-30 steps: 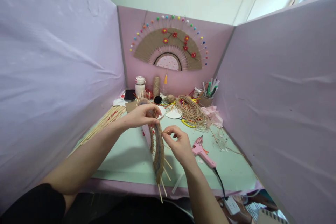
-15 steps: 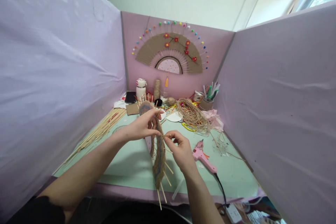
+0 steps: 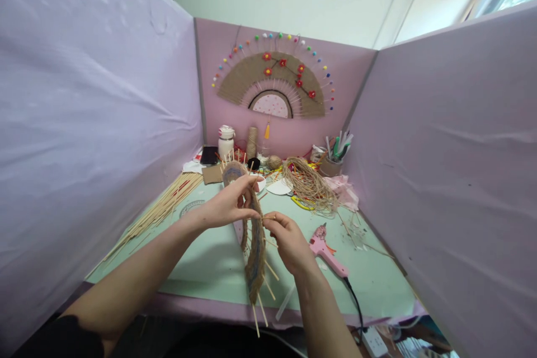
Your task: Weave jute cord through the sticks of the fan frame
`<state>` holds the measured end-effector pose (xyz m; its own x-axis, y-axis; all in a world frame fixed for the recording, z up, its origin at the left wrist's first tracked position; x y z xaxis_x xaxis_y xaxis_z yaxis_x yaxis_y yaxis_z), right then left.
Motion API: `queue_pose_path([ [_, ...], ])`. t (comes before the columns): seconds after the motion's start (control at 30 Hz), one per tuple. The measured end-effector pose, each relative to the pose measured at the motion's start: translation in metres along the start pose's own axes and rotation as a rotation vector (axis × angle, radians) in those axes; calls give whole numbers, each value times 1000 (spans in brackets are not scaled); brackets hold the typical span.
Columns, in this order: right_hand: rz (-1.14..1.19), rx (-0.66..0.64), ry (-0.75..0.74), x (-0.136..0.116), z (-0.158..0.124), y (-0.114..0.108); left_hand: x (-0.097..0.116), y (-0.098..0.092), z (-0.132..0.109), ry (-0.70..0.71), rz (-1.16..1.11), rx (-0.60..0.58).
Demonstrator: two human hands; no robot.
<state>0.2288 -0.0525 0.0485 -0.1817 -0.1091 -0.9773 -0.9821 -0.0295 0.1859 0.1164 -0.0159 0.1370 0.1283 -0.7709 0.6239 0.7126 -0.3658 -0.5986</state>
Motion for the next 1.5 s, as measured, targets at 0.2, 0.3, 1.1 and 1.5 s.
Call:
queue_pose_path([
  [0.2, 238, -131, 122, 11, 2, 15, 0, 1, 1, 4, 14, -2],
  [0.3, 296, -153, 163, 14, 3, 19, 1, 1, 1, 1, 8, -1],
  [1.1, -192, 209, -555, -18, -32, -13, 3, 3, -3, 0, 36, 14],
  [1.5, -260, 293, -588, -23, -39, -22, 5, 6, -1, 7, 40, 3],
])
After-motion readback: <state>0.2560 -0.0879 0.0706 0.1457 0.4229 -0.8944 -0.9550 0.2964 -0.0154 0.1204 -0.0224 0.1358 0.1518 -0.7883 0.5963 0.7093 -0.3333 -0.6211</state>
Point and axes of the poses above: each hand's wrist, its own z-axis towards the middle knuckle, its own y-axis out of the palm, x = y × z, the point moved 9 cm from there along z, towards the middle knuckle, and after that the axes turned 6 degrees about y, right-handed, at the moved point
